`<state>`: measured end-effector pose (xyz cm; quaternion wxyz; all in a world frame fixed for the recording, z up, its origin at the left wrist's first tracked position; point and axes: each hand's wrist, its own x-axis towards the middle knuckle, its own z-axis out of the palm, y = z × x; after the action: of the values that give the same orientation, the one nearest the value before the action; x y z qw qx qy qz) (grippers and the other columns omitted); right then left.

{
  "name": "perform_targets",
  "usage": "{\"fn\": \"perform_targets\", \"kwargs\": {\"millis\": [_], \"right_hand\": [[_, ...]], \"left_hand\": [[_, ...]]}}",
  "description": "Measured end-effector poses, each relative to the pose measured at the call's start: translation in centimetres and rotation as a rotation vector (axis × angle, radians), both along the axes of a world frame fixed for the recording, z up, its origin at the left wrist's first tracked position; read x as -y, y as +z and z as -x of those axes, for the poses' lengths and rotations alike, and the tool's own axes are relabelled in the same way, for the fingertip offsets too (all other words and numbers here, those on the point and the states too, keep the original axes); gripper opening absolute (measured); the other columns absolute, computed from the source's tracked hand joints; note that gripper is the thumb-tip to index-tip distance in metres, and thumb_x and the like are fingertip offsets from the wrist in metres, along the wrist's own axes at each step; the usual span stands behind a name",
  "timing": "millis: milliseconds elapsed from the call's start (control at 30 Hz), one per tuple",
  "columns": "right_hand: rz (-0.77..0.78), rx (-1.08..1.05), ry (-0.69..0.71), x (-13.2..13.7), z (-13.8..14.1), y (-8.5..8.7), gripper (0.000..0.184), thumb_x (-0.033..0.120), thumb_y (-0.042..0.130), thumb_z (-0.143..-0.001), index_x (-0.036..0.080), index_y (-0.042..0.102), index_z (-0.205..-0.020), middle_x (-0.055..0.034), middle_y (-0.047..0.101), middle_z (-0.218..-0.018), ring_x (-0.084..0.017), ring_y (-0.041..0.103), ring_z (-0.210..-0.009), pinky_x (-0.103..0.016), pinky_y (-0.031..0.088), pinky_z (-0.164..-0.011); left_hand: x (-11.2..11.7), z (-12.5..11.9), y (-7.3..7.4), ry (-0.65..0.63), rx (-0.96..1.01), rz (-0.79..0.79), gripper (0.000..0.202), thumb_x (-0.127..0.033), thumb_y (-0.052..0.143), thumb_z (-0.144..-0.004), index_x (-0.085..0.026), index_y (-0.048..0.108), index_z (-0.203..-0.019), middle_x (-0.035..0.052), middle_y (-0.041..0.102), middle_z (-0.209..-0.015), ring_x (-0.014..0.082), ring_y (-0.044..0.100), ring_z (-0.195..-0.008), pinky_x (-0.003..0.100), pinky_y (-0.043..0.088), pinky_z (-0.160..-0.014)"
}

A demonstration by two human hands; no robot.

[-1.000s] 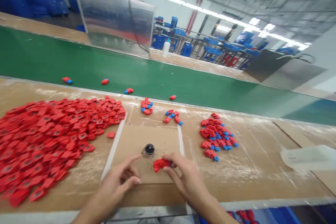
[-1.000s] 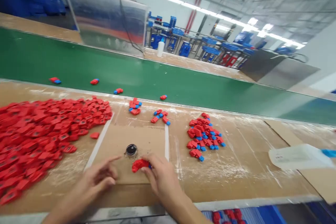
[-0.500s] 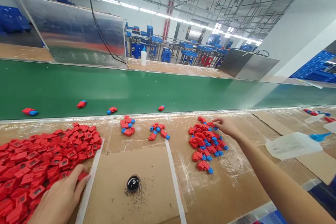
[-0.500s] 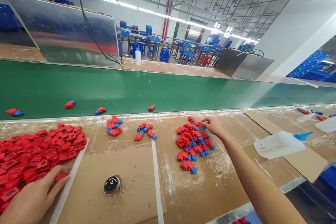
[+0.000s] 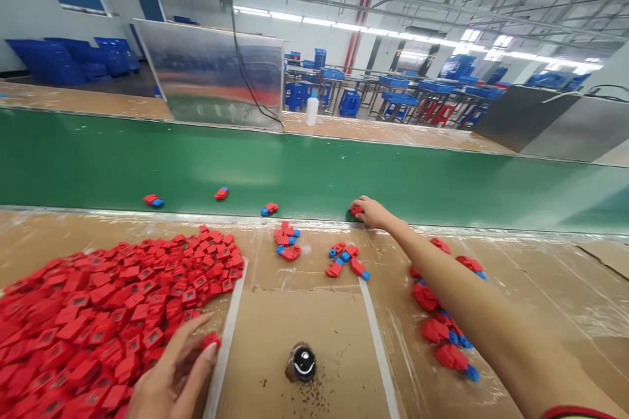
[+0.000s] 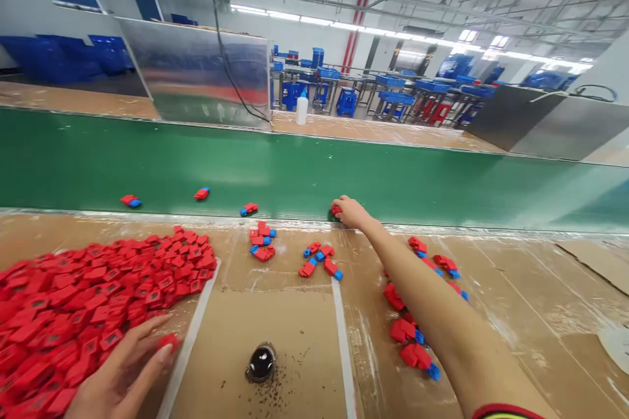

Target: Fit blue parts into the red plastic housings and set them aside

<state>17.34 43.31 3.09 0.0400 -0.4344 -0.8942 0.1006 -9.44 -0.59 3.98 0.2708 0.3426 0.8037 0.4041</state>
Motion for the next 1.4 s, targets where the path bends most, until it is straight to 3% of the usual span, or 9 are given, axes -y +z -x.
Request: {"fn": "perform_targets", "kwargs": {"millis": [100,200,300,433,533,733,833,967,1400], "right_hand": [[-0.026,-0.023,-0.027,1.0,-0.2,0.2,0.020,0.016,0.055,-0.090,0.011,0.068,-0.103,-0.0156,0.065,-0.107,-0.025,0.062,-0.093,-0.034,0.046,-0.085],[-0.061,-0.093,-0.062,3.3,-1.9,0.8,0.033,0.024,0.037,-0.098,0.009,0.064,-0.110,-0.0181,0.067,-0.101,-0.028,0.063,-0.091,-0.038,0.047,-0.082],[-0.060,-0.169,-0.046,6.9,-4.1,1.5,0.041,0.030,0.025,-0.100,0.010,0.055,-0.120,-0.0143,0.068,-0.090,-0.025,0.064,-0.079,-0.036,0.049,-0.075],[0.137,-0.284,0.140,13.9,-7.0,2.1,0.041,0.045,0.033,-0.098,0.017,0.049,-0.122,-0.0078,0.068,-0.083,-0.019,0.061,-0.061,-0.032,0.052,-0.063],[0.314,-0.365,0.248,19.5,-8.2,2.8,0.037,0.048,0.041,-0.097,0.019,0.047,-0.119,-0.0075,0.067,-0.086,-0.020,0.063,-0.068,-0.034,0.053,-0.064],[0.291,-0.315,0.375,27.3,-6.6,5.3,0.024,0.035,0.042,-0.100,0.021,0.055,-0.116,-0.0074,0.065,-0.102,-0.019,0.063,-0.082,-0.033,0.051,-0.072],[0.211,-0.317,0.420,28.8,-4.8,5.4,0.026,0.031,0.044,-0.100,0.021,0.055,-0.122,-0.0087,0.066,-0.108,-0.020,0.064,-0.087,-0.034,0.051,-0.074],[0.152,-0.307,0.399,29.5,-3.2,4.5,0.025,0.032,0.050,-0.097,0.019,0.055,-0.118,-0.0073,0.068,-0.103,-0.019,0.066,-0.079,-0.034,0.052,-0.071],[0.110,-0.313,0.456,30.2,-2.2,4.1,0.016,0.025,0.053,-0.097,0.022,0.059,-0.112,-0.0053,0.067,-0.104,-0.022,0.064,-0.090,-0.034,0.050,-0.074]], "left_hand": [[0.6,-1.6,0.7,-0.052,0.189,-0.101,0.041,-0.050,0.061,-0.083,-0.022,0.063,-0.112,0.0073,0.070,-0.113,0.0255,0.064,-0.110,0.032,0.051,-0.094],[1.0,-3.1,1.1,-0.092,0.313,-0.161,0.029,-0.044,0.064,-0.082,-0.019,0.068,-0.097,0.0067,0.071,-0.097,0.0239,0.065,-0.096,0.031,0.052,-0.086],[1.3,-4.4,1.3,-0.111,0.370,-0.225,0.022,-0.037,0.066,-0.081,-0.018,0.069,-0.092,0.0043,0.069,-0.088,0.0200,0.063,-0.086,0.028,0.051,-0.079],[1.8,-5.8,1.0,-0.136,0.406,-0.292,0.018,-0.033,0.067,-0.081,-0.017,0.068,-0.091,0.0033,0.066,-0.088,0.0172,0.061,-0.082,0.027,0.050,-0.077],[2.0,-6.7,0.3,-0.145,0.510,-0.303,0.023,-0.035,0.067,-0.081,-0.017,0.068,-0.096,0.0029,0.066,-0.085,0.0168,0.063,-0.076,0.028,0.051,-0.073],[1.8,-9.1,-0.9,-0.148,0.472,-0.344,0.019,-0.029,0.071,-0.077,-0.015,0.071,-0.090,0.0063,0.069,-0.098,0.0169,0.063,-0.084,0.026,0.049,-0.078],[1.8,-10.6,-1.4,-0.163,0.432,-0.386,0.016,-0.028,0.067,-0.082,-0.017,0.070,-0.094,0.0044,0.068,-0.094,0.0168,0.063,-0.086,0.026,0.049,-0.079],[2.0,-11.7,-2.3,-0.110,0.493,-0.386,0.033,-0.024,0.070,-0.079,-0.019,0.064,-0.111,0.0034,0.066,-0.095,0.0161,0.063,-0.083,0.026,0.051,-0.076],[2.5,-11.9,-2.7,-0.135,0.502,-0.405,0.024,-0.023,0.069,-0.080,-0.019,0.068,-0.103,0.0030,0.064,-0.097,0.0145,0.061,-0.081,0.024,0.049,-0.074]]}}
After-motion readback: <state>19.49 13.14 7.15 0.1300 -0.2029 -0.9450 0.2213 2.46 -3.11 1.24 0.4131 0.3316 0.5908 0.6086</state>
